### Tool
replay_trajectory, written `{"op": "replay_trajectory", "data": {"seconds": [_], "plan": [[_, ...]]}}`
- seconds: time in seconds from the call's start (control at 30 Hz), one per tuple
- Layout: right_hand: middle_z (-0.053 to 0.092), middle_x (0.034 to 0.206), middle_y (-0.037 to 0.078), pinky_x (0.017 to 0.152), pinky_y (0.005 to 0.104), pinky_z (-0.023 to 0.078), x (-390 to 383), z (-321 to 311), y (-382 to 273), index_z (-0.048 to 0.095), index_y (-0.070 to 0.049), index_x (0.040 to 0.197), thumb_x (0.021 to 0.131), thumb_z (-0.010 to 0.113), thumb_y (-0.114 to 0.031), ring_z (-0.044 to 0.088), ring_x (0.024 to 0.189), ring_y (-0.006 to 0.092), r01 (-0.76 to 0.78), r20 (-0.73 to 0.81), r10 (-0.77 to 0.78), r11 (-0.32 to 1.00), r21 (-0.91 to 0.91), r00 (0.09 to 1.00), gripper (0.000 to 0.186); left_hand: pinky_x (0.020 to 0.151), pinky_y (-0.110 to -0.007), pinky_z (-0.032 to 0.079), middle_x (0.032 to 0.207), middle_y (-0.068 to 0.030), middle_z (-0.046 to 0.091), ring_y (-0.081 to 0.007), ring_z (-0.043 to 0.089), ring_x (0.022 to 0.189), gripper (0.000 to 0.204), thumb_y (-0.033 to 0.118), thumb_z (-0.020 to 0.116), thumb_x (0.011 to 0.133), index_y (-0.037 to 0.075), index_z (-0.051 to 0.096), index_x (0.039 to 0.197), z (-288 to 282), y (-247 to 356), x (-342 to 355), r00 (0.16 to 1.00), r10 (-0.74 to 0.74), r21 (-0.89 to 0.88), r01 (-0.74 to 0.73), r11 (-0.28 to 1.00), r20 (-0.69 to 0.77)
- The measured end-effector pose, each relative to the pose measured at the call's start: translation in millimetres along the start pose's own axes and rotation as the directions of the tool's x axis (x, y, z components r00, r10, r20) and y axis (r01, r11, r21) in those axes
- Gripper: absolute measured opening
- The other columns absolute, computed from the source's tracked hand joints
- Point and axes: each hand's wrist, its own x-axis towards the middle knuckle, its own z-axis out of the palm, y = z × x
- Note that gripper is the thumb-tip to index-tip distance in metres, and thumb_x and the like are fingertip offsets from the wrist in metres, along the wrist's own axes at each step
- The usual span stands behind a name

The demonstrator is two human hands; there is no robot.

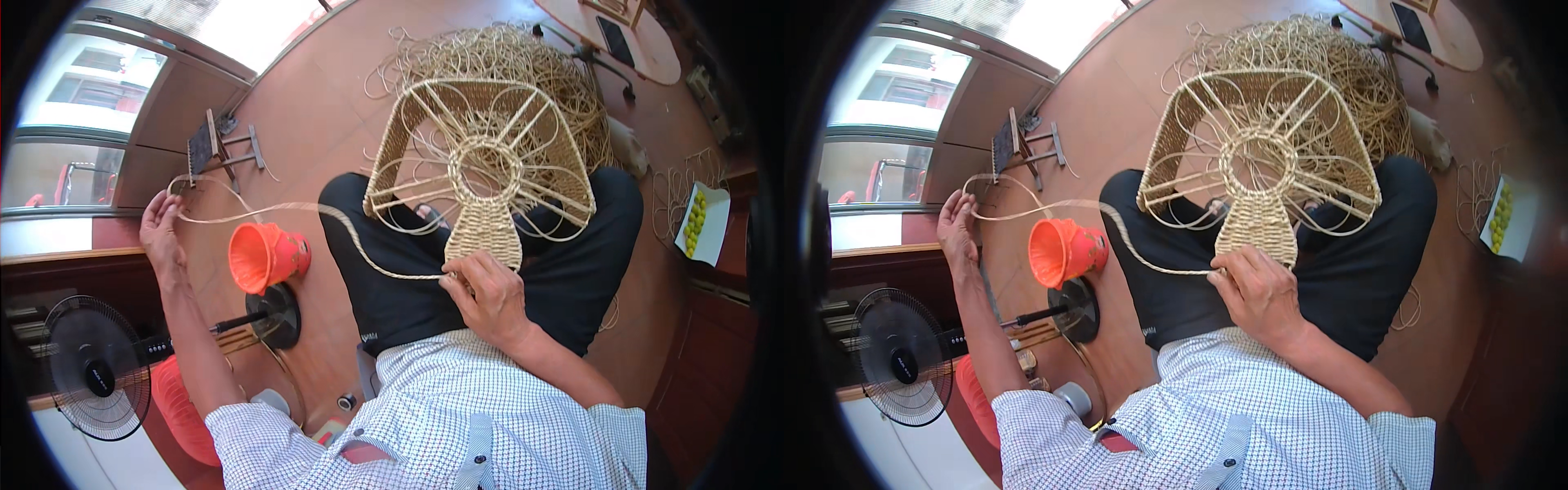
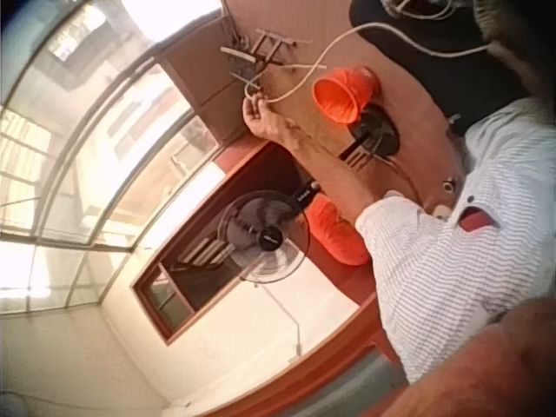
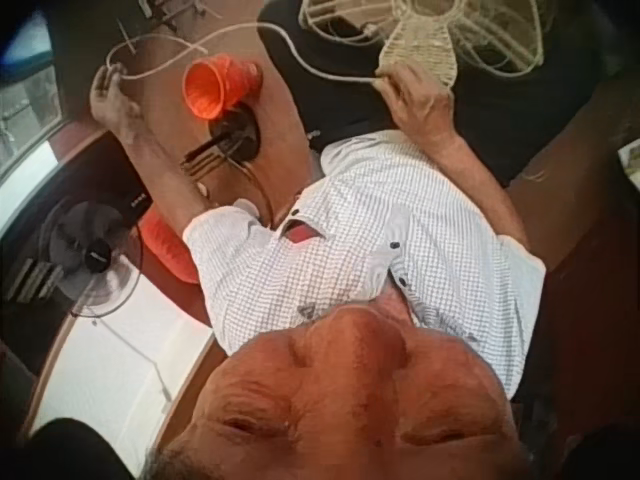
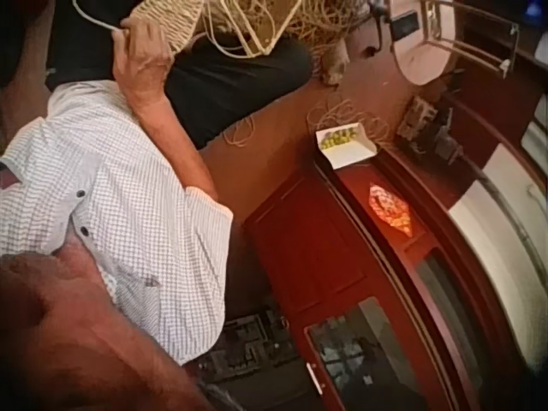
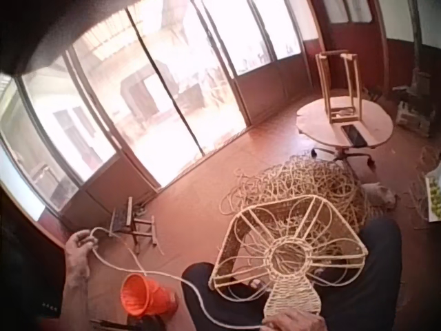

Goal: Weaving a basket using wicker or straw material.

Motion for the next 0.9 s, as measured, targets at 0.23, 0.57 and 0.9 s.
{"op": "replay_trajectory", "data": {"seconds": [0.23,0.57,0.9], "plan": [[0.067,0.09,0.004,0.073,0.0302,0.052,11.7,-29.4,-14.3,0.078,-0.003,0.119,0.099,0.078,-0.042,0.065,0.078,0.0137,-0.325,0.246,0.24,0.853,0.409,0.939,0.044,0.086,-0.028,0.056,0.107,-0.0088,0.071,-0.0135,0.07,0.095,0.037,-0.015,0.052,0.088,-0.001,0.073,0.116,192.0,122.8,-207.6,0.391,0.023,-0.119,0.223,0.967,0.92],[0.054,0.081,-0.006,0.066,0.0246,0.039,14.2,-40.4,13.1,0.072,-0.004,0.098,0.113,0.062,-0.034,0.046,0.074,0.0044,-0.448,0.329,0.305,0.571,0.688,0.894,0.035,0.081,-0.033,0.054,0.091,-0.0055,0.067,-0.0167,0.066,0.093,0.018,-0.012,0.059,0.087,-0.001,0.068,0.097,168.9,36.4,-226.8,0.358,-0.426,0.479,-0.07,0.875,0.831],[0.074,0.095,0.014,0.078,0.0414,0.058,3.0,-14.7,3.2,0.072,-0.005,0.11,0.106,0.069,-0.028,0.075,0.091,0.034,-0.242,0.082,0.23,0.856,0.456,0.97,0.024,0.121,-0.049,0.042,0.131,-0.014,0.073,-0.0342,0.063,0.136,0.03,0.009,0.072,0.099,0.004,0.074,0.128,270.4,140.5,-301.9,0.563,0.28,0.002,-0.448,0.894,0.778]]}}
